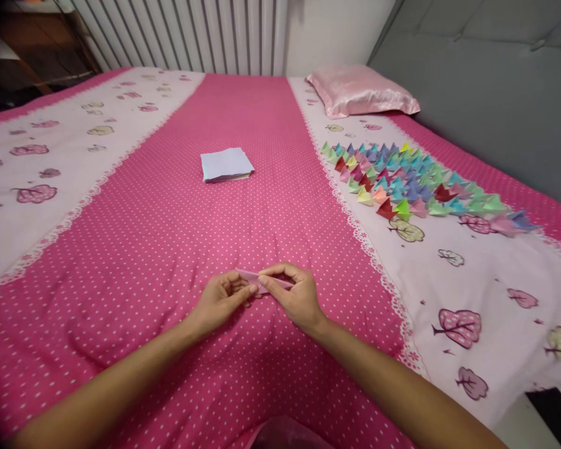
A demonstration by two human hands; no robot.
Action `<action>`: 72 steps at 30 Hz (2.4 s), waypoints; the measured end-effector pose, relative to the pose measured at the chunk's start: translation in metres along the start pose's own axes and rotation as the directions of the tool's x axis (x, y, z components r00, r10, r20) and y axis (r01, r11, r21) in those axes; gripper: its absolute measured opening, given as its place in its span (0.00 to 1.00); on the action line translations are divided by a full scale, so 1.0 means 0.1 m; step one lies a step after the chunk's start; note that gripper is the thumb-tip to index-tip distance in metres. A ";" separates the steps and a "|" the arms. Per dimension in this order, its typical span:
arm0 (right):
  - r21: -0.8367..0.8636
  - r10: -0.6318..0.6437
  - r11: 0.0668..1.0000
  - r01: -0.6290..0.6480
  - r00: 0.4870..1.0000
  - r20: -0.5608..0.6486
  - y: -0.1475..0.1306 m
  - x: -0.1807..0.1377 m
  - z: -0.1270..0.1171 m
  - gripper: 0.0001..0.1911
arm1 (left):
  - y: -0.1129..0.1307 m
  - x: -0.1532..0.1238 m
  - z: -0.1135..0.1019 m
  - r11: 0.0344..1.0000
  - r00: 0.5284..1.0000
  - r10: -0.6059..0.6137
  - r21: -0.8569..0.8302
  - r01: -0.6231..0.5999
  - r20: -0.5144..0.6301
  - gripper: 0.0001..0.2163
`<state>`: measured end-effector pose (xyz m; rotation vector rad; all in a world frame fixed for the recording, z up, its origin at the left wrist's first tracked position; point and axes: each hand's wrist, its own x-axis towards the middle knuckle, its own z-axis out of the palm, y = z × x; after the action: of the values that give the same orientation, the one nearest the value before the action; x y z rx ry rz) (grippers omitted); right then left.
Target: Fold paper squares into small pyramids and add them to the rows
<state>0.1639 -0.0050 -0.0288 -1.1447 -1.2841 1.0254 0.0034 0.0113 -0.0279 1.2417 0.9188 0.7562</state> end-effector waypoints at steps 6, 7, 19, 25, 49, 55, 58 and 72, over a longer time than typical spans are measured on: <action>0.163 -0.008 0.986 -0.024 0.981 0.193 0.05 0.01 -0.11 0.10 | 0.06 -0.01 -0.05 0.994 0.996 0.002 -0.106 -0.011 -0.085 0.09; 0.177 -0.011 0.984 -0.029 0.976 0.216 0.06 0.02 -0.13 0.10 | 0.08 -0.01 -0.05 0.992 0.996 0.000 -0.122 -0.010 -0.087 0.08; 0.158 0.068 0.978 -0.137 0.923 0.379 0.02 0.07 -0.18 0.09 | 0.06 0.00 -0.10 0.960 0.994 -0.015 -0.278 -0.017 -0.113 0.05; 0.124 0.073 0.984 -0.127 0.928 0.365 0.05 0.07 -0.18 0.10 | 0.08 0.00 -0.09 0.961 0.991 -0.027 -0.278 -0.012 -0.134 0.05; -0.035 -0.075 0.996 0.083 0.979 0.191 0.12 0.03 -0.05 0.12 | 0.05 0.01 0.05 0.987 0.998 -0.049 -0.156 0.042 -0.044 0.11; -0.090 -0.148 0.983 0.160 0.981 0.126 0.08 0.03 -0.04 0.05 | 0.04 -0.04 0.05 0.982 0.998 -0.050 -0.183 0.053 0.023 0.15; -0.190 -0.225 0.954 0.233 0.972 0.067 0.07 0.01 -0.04 0.08 | 0.07 -0.08 0.08 0.966 0.996 -0.084 -0.242 0.088 0.029 0.20; -0.510 -0.528 0.665 0.545 0.826 0.195 0.08 -0.05 -0.04 0.17 | 0.13 -0.13 0.18 0.953 0.994 -0.108 -0.286 0.099 -0.017 0.14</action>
<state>0.1679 -0.0092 -0.0374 -1.0453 -1.8721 0.2160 0.0138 -0.0063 -0.0119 0.9238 0.8602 0.7960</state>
